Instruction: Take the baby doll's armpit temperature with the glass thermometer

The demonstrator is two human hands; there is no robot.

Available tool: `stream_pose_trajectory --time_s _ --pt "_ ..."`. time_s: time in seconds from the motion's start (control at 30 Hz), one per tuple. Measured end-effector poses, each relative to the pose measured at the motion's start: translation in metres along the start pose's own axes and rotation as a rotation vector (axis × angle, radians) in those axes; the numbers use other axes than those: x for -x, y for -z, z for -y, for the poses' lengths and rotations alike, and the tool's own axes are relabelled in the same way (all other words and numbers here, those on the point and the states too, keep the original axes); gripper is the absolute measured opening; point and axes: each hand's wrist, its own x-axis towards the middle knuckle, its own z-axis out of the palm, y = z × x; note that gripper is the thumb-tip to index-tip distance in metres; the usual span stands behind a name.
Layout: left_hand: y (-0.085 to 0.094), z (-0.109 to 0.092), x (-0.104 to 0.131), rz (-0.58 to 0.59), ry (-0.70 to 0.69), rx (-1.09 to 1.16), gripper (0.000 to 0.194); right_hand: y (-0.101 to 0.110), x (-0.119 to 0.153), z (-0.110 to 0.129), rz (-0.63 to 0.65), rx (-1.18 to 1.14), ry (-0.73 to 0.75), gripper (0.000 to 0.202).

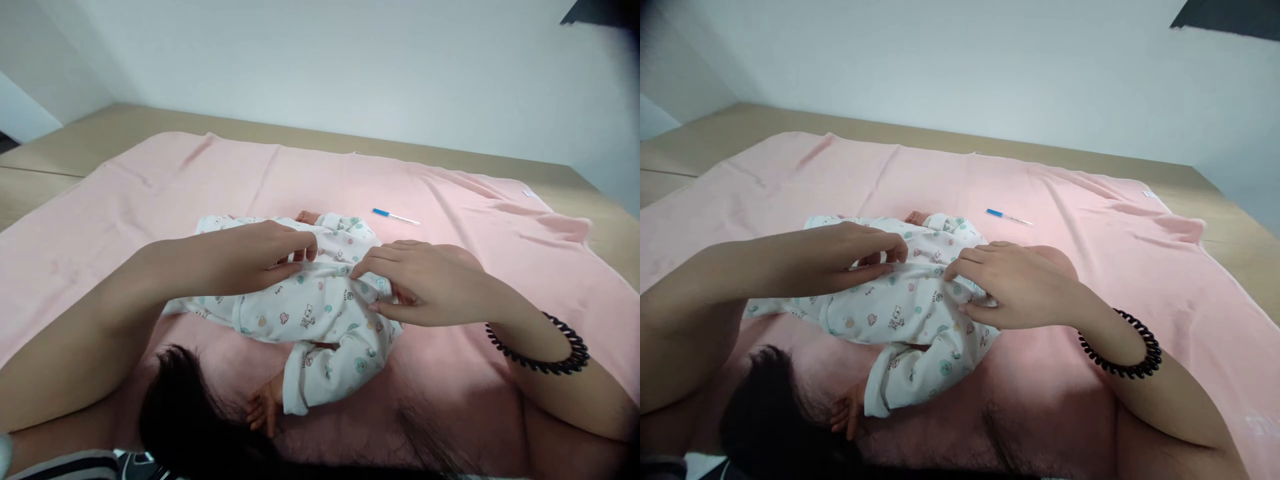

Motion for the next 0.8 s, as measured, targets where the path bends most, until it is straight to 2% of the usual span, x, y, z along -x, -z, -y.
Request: stream_pose_trajectory --time_s 0.27,0.5,0.8 --pt "-0.0017 0.0047 0.0018 0.071 0.023 0.047 0.019 0.0008 -0.0004 -0.0022 0.006 -0.010 0.003 0.034" --pt "-0.0024 -0.0003 0.0046 0.103 0.011 0.088 0.018 0.0004 0.0000 -0.0023 0.002 -0.015 0.009 0.034" --pt "-0.0096 -0.0026 0.0002 0.020 0.059 -0.054 0.022 0.0021 -0.0003 -0.0005 0.015 -0.020 0.005 0.035"
